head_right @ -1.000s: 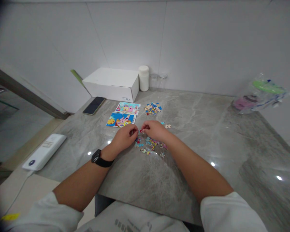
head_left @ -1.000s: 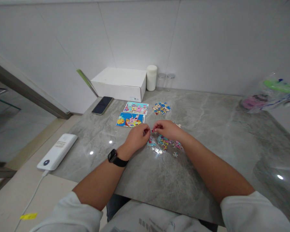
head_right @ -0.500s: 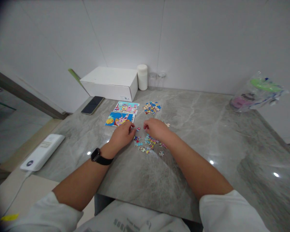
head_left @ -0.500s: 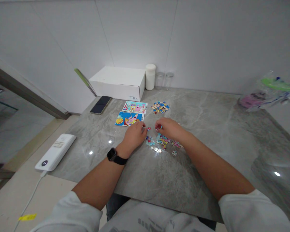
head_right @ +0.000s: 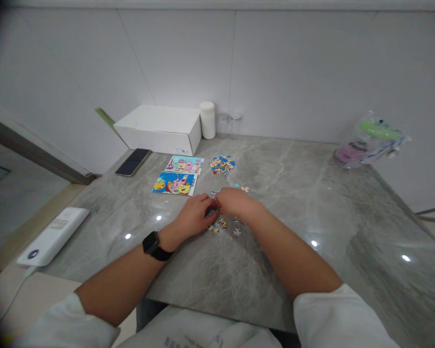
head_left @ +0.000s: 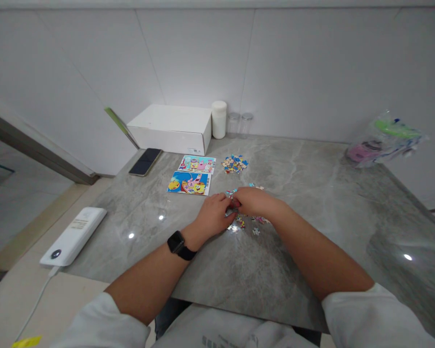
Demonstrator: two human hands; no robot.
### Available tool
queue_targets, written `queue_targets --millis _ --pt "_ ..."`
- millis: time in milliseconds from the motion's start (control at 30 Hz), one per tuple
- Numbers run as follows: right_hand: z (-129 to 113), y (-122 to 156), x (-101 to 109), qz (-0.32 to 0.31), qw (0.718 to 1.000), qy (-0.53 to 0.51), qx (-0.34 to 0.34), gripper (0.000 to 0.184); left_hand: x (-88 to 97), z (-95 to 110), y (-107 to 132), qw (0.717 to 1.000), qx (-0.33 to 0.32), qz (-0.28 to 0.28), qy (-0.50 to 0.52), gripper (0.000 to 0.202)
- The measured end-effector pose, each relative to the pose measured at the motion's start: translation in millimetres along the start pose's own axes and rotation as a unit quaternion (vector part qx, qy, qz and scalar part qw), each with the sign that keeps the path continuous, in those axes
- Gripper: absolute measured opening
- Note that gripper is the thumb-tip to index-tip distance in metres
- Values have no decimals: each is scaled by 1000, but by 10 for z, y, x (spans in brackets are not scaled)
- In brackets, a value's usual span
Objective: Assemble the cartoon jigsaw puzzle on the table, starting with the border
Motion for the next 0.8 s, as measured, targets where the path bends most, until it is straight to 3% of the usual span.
queue_targets --millis 167,333,433,533,800 --pt "100 -19 -12 6 999 -42 -9 21 47 -92 -37 1000 4 -2 11 14" --pt "106 -14 -36 76 996 -44 -24 25 337 -425 -54 996 66 52 38 13" --pt "-54 0 -79 73 995 -69 13 23 452 -544 3 993 95 -40 56 12" --pt "-223 17 -137 46 996 -72 39 25 452 -509 80 991 73 -109 35 19" --pt "-269 31 -185 29 994 -85 56 14 415 -332 139 993 32 -112 11 20"
Point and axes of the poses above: each hand's wrist, its own y-axis away from the middle knuckle, its own x-axis out of the back of the hand, z = x × y, the point moved 1 cm from there along -y, towards the middle knuckle, and after that the axes turned 12 degrees about z, right-handed, at the moved point
